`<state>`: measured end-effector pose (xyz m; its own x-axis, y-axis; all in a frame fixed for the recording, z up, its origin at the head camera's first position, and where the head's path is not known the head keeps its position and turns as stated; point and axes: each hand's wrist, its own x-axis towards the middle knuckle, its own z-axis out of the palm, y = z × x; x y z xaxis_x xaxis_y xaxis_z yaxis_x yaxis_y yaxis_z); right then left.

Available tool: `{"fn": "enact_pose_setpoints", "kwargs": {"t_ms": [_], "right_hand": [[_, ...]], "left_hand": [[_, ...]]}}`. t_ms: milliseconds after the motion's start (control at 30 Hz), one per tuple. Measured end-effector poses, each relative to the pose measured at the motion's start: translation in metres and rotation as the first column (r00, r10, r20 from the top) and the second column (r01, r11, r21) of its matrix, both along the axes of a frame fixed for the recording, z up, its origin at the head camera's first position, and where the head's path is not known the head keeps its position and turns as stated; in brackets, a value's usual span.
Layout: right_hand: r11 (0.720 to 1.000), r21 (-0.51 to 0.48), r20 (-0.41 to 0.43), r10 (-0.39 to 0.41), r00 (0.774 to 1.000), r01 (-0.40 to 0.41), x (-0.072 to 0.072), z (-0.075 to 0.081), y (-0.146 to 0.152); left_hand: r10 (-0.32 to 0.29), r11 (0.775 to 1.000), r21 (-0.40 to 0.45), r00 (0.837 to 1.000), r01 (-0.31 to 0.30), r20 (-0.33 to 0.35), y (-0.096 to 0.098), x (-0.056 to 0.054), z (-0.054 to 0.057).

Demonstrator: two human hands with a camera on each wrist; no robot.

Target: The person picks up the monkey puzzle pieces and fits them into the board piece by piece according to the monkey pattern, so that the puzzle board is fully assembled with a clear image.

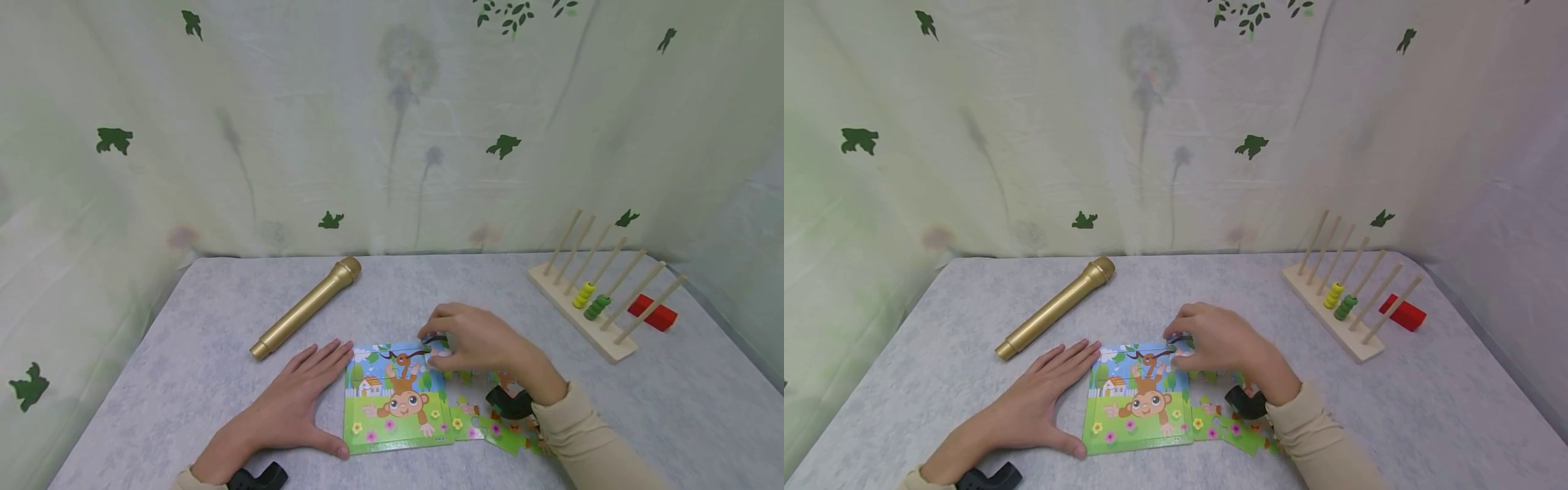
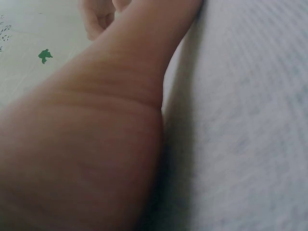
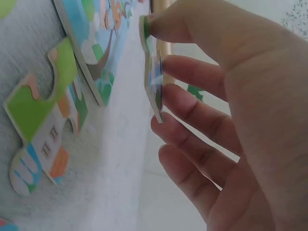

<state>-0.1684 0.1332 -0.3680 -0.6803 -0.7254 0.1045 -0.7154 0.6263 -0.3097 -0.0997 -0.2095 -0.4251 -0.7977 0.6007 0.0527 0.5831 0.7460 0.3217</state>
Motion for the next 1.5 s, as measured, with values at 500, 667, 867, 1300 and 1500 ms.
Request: {"fn": "enact_pose_setpoints", "kwargs": {"t_ms": [500, 667, 867, 1300, 1500], "right_hand": [[1.0, 0.025, -0.013, -0.012, 1.0, 0.012, 0.004, -0.013, -0.016], [0.999, 0.035, -0.016, -0.024, 1.0, 0.024, 0.005, -0.016, -0.021], [0.999, 0.035, -0.018, -0.027, 0.999, 0.028, 0.006, -0.019, -0.024], [0.999, 0.025, -0.012, -0.029, 0.999, 0.03, 0.007, -0.021, -0.025], [0.999, 0.022, -0.007, -0.029, 1.0, 0.03, 0.008, -0.021, -0.027]], "left_hand": [[-0.001, 1.0, -0.002, 1.0, 0.001, -0.007, -0.001, -0.001, 0.0], [0.002, 1.0, -0.003, 1.0, -0.002, 0.0, -0.001, 0.0, 0.0], [0.002, 1.0, 0.002, 1.0, -0.002, 0.003, -0.001, 0.0, 0.001], [-0.007, 1.0, 0.003, 1.0, 0.007, -0.023, 0.0, -0.001, -0.001], [-0.01, 1.0, 0.002, 1.0, 0.01, -0.029, 0.0, -0.001, -0.001]]}}
